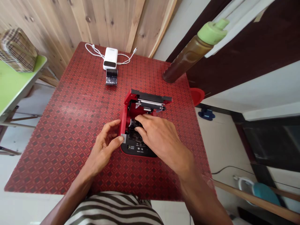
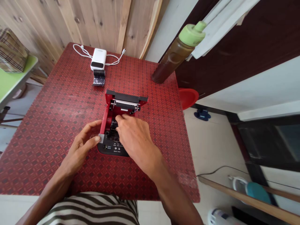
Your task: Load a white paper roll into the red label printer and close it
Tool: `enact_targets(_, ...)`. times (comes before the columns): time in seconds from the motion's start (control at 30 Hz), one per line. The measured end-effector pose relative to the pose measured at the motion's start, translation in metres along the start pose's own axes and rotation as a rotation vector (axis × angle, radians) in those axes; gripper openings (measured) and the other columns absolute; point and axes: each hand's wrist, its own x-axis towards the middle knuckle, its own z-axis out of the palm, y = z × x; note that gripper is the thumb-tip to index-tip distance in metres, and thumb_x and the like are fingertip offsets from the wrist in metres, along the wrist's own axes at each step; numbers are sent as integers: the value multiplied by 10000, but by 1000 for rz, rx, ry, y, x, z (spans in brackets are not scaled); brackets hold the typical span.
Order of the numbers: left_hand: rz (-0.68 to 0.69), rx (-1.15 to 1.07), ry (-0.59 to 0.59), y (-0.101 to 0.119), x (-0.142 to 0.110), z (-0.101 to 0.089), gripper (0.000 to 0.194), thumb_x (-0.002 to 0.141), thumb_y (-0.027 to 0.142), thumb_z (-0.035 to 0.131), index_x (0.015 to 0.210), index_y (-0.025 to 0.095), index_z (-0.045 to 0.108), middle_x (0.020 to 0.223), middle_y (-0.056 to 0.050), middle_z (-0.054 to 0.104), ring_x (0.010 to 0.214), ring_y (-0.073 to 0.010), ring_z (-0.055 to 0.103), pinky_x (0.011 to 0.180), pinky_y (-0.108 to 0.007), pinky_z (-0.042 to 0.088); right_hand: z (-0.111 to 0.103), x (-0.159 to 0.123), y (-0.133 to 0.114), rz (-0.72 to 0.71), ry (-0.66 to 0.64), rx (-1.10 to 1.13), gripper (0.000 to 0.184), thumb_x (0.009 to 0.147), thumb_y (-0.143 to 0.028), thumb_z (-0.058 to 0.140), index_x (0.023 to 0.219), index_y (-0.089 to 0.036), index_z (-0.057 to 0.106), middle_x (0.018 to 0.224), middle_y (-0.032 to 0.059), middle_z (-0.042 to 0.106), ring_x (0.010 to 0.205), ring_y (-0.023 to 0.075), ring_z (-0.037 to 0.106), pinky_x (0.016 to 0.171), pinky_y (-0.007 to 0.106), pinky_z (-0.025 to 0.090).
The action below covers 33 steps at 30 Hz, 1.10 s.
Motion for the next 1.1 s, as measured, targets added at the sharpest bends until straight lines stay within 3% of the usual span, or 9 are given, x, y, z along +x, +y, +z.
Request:
enact_targets(0.17, -11, 3, -5, 1, 0, 0, 543, 981, 469, 790, 1467, 246, 692, 1508, -129, 748, 1374, -341, 694, 1200, -518, 523, 2, 13, 2, 26, -26, -31, 255, 1099, -189, 608, 1229, -211, 826, 1112, 150, 878, 1004, 328, 836, 773, 388, 564)
enact_targets(0.33, -23, -1, 6, 0, 0, 0, 551, 976, 491, 803, 1461, 252, 699, 1499, -127, 750, 1342, -342, 702, 1173, -507, 535, 10, 20, 9, -58, 45, -40, 204, 1050, -143, 656, 1093, -199, 847, 980, 158, 879, 863, 320, 841, 694, 382, 581)
enact_targets(0.43, -25, -2, 4, -1, -1, 0, 539, 974, 499, 809, 1443, 255, 706, 1484, -126, 756, 1332, -344, 708, 1167, -505, 538, 16, 18, 14, -92, 86, -19, 214, 1051, -138, 656, 1147, -200, 836, 989, 136, 884, 820, 296, 839, 671, 376, 600)
enact_targets(0.63, -15, 0, 0, -2, 0, -1, 543, 982, 498, 802, 1457, 254, 700, 1475, -124, 759, 1288, -331, 719, 1134, -495, 550, 20, -11, 29, -217, 279, 308, 337, 1111, -80, 538, 1186, -218, 836, 1266, 112, 871, 1055, 278, 854, 967, 450, 686)
enact_targets(0.73, -15, -6, 0, -3, 0, -1, 549, 981, 501, 812, 1462, 260, 704, 1507, -121, 750, 1292, -331, 718, 1140, -492, 544, 21, -28, 35, -344, 377, 438, 266, 1138, -155, 598, 1266, -212, 825, 1317, 105, 857, 1190, 272, 822, 1066, 454, 674)
enact_targets(0.8, -8, -17, -2, -4, 0, -1, 545, 985, 502, 816, 1464, 266, 709, 1530, -116, 741, 1290, -328, 720, 1144, -485, 541, 23, -33, 35, -391, 396, 446, 234, 1118, -185, 681, 1315, -177, 808, 1316, 121, 852, 1211, 280, 799, 1081, 470, 670)
enact_targets(0.9, -8, -24, -3, -7, 0, -2, 540, 994, 505, 817, 1472, 274, 713, 1545, -108, 736, 1270, -316, 723, 1138, -469, 539, 28, -32, 34, -439, 355, 469, 161, 1107, -146, 694, 1184, -178, 832, 1175, 94, 870, 1084, 250, 798, 1017, 440, 676)
enact_targets(1.0, -9, -20, 4, -10, 0, -5, 543, 983, 504, 826, 1462, 269, 725, 1533, -110, 743, 1303, -327, 712, 1142, -462, 537, 32, -28, 36, -457, 333, 533, 223, 1129, -125, 644, 1043, -204, 833, 1048, 55, 863, 973, 209, 795, 963, 387, 668)
enact_targets(1.1, -5, -19, -1, -11, 1, -6, 540, 988, 491, 821, 1472, 275, 722, 1544, -109, 737, 1355, -335, 698, 1161, -462, 531, 33, -25, 43, -466, 343, 573, 247, 1123, -100, 624, 1064, -207, 838, 1074, 58, 862, 998, 208, 806, 979, 382, 661)
